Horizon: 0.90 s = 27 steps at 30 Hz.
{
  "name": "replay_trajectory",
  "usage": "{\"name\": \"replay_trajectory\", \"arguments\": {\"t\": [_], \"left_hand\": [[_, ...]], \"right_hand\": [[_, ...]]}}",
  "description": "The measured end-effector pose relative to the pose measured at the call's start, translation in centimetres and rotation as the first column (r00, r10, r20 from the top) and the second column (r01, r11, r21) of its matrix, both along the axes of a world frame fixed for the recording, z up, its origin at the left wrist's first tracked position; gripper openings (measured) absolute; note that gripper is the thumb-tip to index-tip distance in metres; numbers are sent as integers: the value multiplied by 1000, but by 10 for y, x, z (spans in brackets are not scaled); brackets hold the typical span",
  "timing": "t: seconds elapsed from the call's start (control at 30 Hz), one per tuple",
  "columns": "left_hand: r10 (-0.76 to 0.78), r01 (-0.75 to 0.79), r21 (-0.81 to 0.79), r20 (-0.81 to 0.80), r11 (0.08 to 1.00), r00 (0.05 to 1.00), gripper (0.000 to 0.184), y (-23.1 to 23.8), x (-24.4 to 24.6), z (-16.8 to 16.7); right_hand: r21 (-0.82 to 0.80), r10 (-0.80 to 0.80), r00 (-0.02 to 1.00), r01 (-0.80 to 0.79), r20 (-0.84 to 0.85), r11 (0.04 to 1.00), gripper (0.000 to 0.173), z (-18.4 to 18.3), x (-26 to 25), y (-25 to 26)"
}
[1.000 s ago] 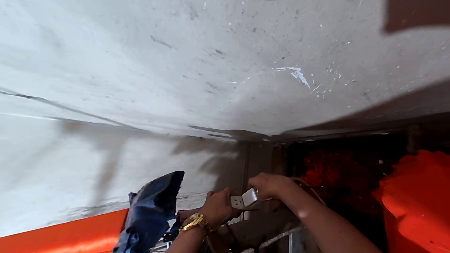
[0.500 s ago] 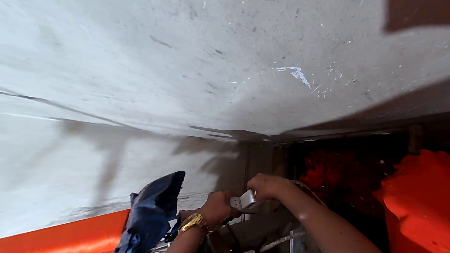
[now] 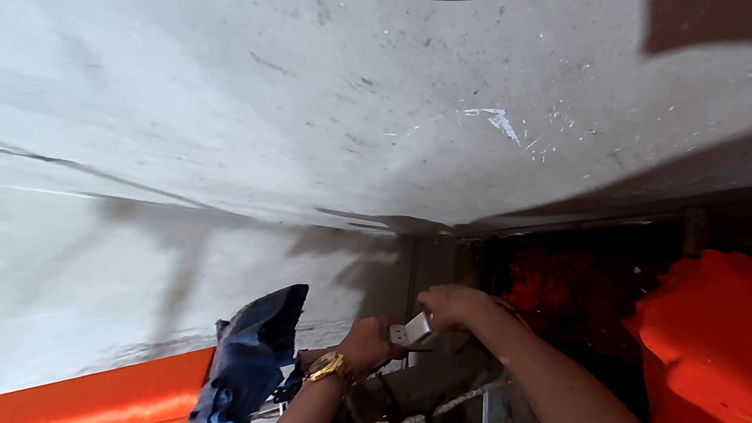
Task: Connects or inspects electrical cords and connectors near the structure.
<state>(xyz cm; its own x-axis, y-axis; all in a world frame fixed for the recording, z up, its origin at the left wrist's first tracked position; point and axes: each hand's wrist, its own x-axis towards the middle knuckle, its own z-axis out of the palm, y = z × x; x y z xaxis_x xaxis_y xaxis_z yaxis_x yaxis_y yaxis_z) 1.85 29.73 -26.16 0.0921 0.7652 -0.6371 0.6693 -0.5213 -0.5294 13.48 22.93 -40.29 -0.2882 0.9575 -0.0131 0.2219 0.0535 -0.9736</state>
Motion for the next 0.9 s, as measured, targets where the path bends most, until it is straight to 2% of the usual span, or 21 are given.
{"name": "replay_trajectory", "arguments": {"t": [0.1,0.2,0.27,0.33,0.4,0.43,0.5,0.53,0.57,0.6,0.67,0.77,0.9], "left_hand": [[6,-6,-1,-43,1000,999,57,1,2,-4],[48,-47,10,-58,999,997,57,6,0,-3],[67,-65,24,-62,998,996,56,9,-1,0],[81,-79,38,-61,996,995,55,11,-2,2],[103,-101,47,-55,994,993,55,13,0,5],[121,-118,49,-50,992,991,54,14,1,6],[163,-162,49,-30,986,986,53,16,2,9],[187,-186,46,-17,981,982,52,18,1,10],[204,-204,41,1,978,979,51,20,-2,11],[226,-227,34,26,973,974,49,22,-4,11],[279,-281,12,64,960,958,47,21,-3,12],[333,-331,-35,84,943,939,45,19,0,11],[301,-299,-64,24,952,953,48,24,-3,9]], "right_hand": [[-16,-73,996,74,43,997,54,-6,10,-3],[28,-153,987,152,42,988,34,-6,13,0],[-62,-41,999,41,-6,997,25,4,12,-3],[-174,147,989,-140,24,975,29,9,5,-10],[-233,220,967,-186,129,954,34,5,-7,-13],[-239,219,969,-187,114,953,36,-2,-15,-12],[-235,173,984,-180,-50,955,38,-17,-32,-7],[-233,119,972,-166,-203,958,42,-28,-43,-3],[-230,52,919,-152,-390,961,50,-43,-56,2],[-216,-4,820,-146,-573,965,61,-56,-67,6],[-165,-36,622,-151,-782,975,73,-69,-73,4],[-134,-60,547,-96,-835,986,54,-74,-71,-1],[-119,-76,505,-53,-860,992,56,-82,-78,10]]}}
